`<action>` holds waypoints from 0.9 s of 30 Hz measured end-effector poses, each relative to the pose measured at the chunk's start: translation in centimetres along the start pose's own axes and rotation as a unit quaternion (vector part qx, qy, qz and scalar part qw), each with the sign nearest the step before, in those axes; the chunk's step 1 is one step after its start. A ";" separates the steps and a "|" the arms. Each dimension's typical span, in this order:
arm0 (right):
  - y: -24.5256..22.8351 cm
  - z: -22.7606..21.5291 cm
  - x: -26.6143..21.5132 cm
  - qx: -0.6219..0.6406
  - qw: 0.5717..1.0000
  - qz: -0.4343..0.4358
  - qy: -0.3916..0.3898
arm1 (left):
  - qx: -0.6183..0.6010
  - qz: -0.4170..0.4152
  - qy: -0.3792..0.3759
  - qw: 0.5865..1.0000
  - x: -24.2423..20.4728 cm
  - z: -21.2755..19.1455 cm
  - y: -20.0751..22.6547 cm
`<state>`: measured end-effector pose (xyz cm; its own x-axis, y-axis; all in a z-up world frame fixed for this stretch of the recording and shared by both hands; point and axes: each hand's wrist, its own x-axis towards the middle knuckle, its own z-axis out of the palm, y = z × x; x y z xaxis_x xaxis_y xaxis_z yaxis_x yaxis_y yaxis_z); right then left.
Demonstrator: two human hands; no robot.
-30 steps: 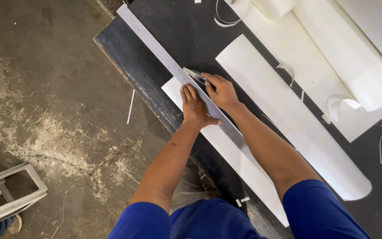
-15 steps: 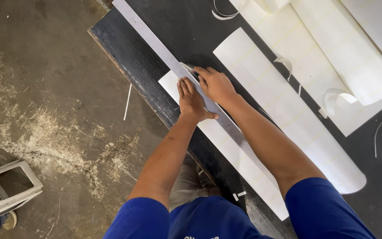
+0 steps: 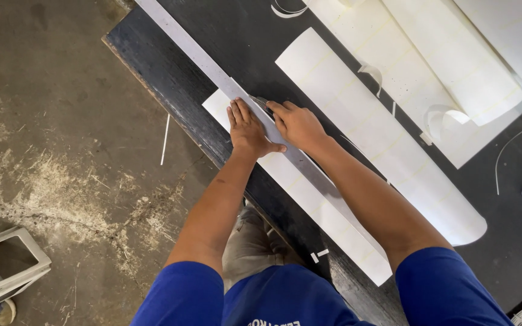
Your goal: The person uses a utility knife and a metal ruler to cut a large white sheet of material on a black workbench. They align the ruler along the sheet, score the material, and separate the cut strips, repeating the process to create multiple pieces.
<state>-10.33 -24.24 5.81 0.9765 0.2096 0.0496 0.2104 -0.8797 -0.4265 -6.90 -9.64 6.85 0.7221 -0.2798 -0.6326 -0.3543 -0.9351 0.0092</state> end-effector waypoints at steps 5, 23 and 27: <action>0.1 -0.9 -2.6 -0.004 1.000 -0.007 -0.003 | -0.039 -0.006 0.053 0.998 0.0 1.8 0.4; 2.7 -1.2 -12.4 -0.039 0.999 -0.009 -0.008 | -0.048 0.076 0.211 0.973 -6.4 7.6 4.9; 2.9 -1.8 -14.8 -0.038 0.999 -0.004 -0.014 | -0.063 0.058 0.152 0.985 -7.3 6.1 5.8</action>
<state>-24.07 -30.66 5.42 0.9733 0.2282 0.0269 0.2226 -0.9074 -0.3565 -17.87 -11.70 6.83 0.8320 -0.4214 -0.3609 -0.3829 -0.9069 0.1762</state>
